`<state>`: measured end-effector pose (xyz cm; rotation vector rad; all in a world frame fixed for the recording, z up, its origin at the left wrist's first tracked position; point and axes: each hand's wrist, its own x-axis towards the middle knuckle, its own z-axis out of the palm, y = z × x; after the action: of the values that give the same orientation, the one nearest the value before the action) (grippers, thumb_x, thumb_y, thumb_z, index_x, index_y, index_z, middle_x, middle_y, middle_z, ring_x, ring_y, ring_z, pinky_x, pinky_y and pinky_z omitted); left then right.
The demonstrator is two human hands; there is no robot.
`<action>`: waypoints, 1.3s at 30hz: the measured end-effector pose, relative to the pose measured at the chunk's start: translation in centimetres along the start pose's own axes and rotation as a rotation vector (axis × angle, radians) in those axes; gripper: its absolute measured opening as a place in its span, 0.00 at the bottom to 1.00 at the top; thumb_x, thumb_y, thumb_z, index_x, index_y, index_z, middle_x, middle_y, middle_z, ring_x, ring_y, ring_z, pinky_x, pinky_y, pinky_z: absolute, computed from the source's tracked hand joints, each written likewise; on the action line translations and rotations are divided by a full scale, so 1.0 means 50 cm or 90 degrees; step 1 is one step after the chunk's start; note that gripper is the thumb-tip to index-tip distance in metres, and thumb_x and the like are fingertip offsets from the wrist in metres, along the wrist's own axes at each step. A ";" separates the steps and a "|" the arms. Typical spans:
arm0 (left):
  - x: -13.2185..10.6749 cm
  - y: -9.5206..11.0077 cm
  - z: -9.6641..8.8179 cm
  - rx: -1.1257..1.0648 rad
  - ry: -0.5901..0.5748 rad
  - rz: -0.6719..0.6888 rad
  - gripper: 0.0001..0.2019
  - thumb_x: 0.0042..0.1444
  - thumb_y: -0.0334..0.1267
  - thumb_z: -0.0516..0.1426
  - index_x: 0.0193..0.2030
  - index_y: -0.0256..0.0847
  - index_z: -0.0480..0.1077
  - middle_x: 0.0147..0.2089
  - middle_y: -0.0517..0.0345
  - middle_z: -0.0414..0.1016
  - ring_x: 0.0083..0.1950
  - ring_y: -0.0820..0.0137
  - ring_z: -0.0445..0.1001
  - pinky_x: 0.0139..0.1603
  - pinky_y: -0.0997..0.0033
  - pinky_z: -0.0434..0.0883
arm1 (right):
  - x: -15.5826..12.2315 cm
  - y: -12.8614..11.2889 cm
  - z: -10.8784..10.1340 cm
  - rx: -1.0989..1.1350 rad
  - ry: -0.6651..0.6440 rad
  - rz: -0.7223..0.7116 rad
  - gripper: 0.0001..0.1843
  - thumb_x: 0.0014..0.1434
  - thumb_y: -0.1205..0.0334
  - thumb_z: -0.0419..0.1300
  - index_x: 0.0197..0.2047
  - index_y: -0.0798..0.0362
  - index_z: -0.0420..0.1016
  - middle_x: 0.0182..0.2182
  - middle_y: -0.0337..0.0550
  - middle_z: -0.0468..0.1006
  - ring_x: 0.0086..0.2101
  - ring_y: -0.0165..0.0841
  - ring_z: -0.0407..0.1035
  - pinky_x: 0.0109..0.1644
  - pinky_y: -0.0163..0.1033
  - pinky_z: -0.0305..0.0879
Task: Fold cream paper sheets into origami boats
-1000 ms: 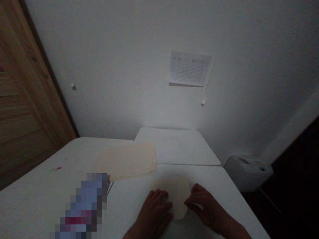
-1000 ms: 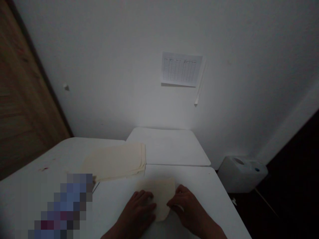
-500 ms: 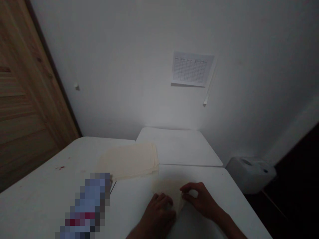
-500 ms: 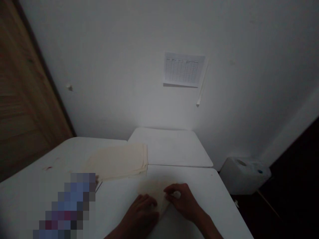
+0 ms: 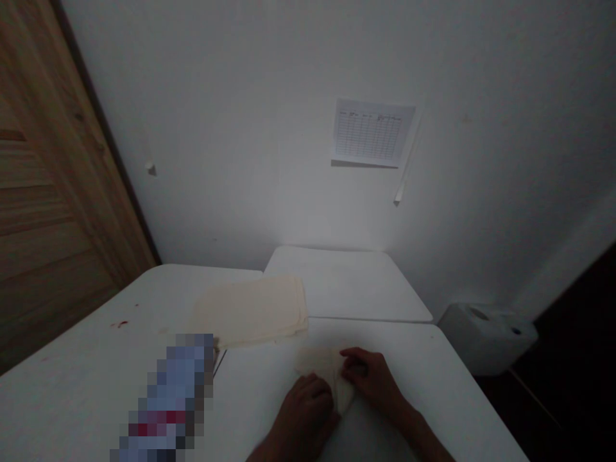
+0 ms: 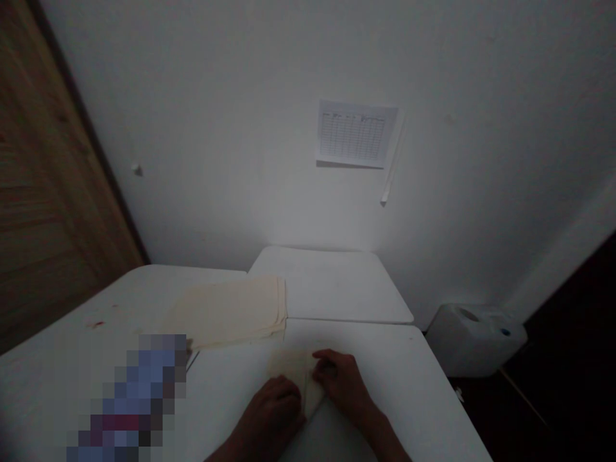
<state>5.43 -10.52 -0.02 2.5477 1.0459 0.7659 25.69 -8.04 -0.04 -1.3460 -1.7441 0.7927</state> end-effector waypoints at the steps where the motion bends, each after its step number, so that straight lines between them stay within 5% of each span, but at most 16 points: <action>1: -0.001 -0.001 0.002 0.001 -0.006 -0.010 0.05 0.49 0.27 0.60 0.29 0.40 0.69 0.36 0.57 0.74 0.40 0.65 0.69 0.43 0.65 0.66 | 0.001 0.002 0.003 -0.005 0.004 -0.005 0.16 0.52 0.66 0.61 0.46 0.50 0.78 0.32 0.40 0.81 0.33 0.35 0.75 0.41 0.38 0.70; 6: -0.003 -0.002 0.004 -0.001 -0.035 -0.023 0.10 0.47 0.28 0.61 0.38 0.42 0.70 0.41 0.57 0.73 0.44 0.63 0.68 0.48 0.61 0.65 | 0.001 0.008 0.012 -0.041 0.030 -0.028 0.17 0.51 0.67 0.62 0.46 0.47 0.77 0.33 0.38 0.80 0.36 0.36 0.74 0.47 0.41 0.67; 17: -0.006 0.003 -0.014 0.034 -0.098 0.056 0.07 0.46 0.29 0.61 0.32 0.45 0.72 0.45 0.57 0.70 0.46 0.61 0.66 0.49 0.57 0.63 | -0.011 0.015 0.026 -0.091 0.068 -0.052 0.19 0.54 0.66 0.61 0.49 0.48 0.75 0.36 0.41 0.78 0.38 0.36 0.72 0.49 0.42 0.64; 29: -0.004 0.017 -0.026 0.052 -0.061 0.053 0.07 0.57 0.31 0.57 0.30 0.45 0.73 0.49 0.59 0.73 0.48 0.62 0.67 0.50 0.57 0.63 | -0.018 0.002 0.032 -0.118 0.089 -0.055 0.16 0.56 0.65 0.60 0.49 0.48 0.74 0.35 0.40 0.77 0.38 0.36 0.71 0.48 0.41 0.64; 39: 0.002 0.016 -0.010 0.058 -0.050 0.024 0.07 0.55 0.29 0.60 0.29 0.45 0.74 0.47 0.62 0.76 0.46 0.62 0.69 0.49 0.57 0.65 | -0.016 -0.004 0.031 -0.126 0.095 -0.049 0.16 0.56 0.64 0.60 0.48 0.48 0.74 0.34 0.41 0.77 0.38 0.36 0.72 0.47 0.41 0.65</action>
<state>5.65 -10.96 0.78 2.6575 1.0321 0.6363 24.34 -8.89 -0.82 -1.4201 -1.7794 0.4750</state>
